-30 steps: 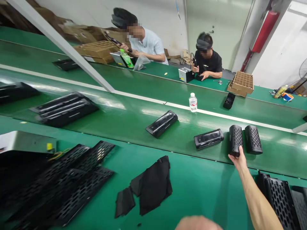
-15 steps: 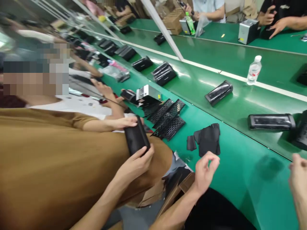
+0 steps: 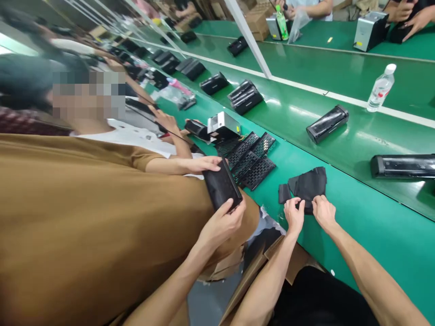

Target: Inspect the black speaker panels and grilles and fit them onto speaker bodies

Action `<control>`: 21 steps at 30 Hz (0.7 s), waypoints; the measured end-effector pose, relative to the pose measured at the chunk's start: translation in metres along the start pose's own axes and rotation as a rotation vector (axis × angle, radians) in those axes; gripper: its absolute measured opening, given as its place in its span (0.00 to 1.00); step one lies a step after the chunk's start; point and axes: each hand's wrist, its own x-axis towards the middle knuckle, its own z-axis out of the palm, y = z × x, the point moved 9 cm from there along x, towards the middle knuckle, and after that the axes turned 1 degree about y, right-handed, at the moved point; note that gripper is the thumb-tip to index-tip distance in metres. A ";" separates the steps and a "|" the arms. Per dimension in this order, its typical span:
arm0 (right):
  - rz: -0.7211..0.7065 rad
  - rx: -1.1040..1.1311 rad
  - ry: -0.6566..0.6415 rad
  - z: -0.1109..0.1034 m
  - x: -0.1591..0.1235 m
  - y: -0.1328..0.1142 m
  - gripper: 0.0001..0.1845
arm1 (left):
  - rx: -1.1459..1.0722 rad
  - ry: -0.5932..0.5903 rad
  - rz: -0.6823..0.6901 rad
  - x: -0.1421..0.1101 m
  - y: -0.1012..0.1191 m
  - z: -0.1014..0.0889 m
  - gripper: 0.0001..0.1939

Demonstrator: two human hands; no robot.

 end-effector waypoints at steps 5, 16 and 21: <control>0.020 -0.045 -0.031 0.002 -0.001 0.003 0.12 | -0.235 -0.163 0.024 -0.001 -0.008 0.025 0.14; 0.061 0.280 0.027 -0.016 0.012 0.026 0.10 | -0.834 -0.094 -0.289 -0.008 -0.014 0.025 0.31; 0.173 0.636 0.211 -0.051 0.022 0.072 0.22 | -1.114 -0.105 -0.545 -0.017 -0.013 0.034 0.41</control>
